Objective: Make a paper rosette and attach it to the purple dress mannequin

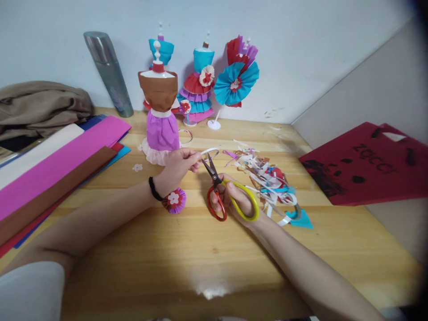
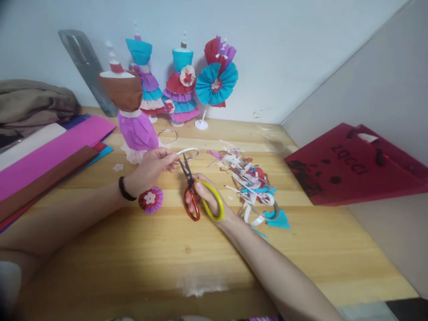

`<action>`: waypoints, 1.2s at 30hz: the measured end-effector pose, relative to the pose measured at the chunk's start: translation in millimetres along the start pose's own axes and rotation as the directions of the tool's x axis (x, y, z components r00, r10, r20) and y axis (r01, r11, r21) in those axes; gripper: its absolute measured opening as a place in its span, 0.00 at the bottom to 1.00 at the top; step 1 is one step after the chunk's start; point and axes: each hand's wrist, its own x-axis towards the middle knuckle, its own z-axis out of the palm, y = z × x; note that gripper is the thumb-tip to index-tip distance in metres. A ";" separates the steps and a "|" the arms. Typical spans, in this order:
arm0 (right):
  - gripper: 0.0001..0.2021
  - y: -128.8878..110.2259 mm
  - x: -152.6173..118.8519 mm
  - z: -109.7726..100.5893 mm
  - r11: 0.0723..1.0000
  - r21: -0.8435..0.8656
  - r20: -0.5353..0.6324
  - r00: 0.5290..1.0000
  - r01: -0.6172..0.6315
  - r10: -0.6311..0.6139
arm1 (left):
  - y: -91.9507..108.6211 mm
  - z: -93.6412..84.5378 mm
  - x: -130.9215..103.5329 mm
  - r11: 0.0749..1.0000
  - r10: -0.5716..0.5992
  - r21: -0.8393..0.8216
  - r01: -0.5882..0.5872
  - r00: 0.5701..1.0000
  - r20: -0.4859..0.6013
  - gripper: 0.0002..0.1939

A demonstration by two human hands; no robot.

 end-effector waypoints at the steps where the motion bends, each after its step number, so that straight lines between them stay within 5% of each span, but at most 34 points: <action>1: 0.28 -0.2 -0.4 -0.2 1.000 0.000 -0.002 1.000 0.002 -0.002 | -0.3 -0.2 0.1 1.000 0.002 -0.001 -0.002 1.000 -0.004 0.08; 20: 0.27 4.1 8.4 2.8 0.998 0.067 -0.064 0.998 -0.001 0.005 | -0.6 7.4 -8.4 0.998 -0.034 0.048 0.030 0.996 0.081 0.06; 28: 0.22 12.2 12.3 5.8 0.996 -0.043 -0.107 0.991 0.075 -0.080 | 0.7 6.5 -7.9 0.997 0.010 0.070 -0.017 0.995 0.100 0.07; 36: 0.25 -0.2 2.2 4.4 0.971 -0.237 -0.117 0.991 0.038 -0.067 | -1.5 2.4 -3.8 0.949 0.150 0.268 -0.164 0.986 0.074 0.10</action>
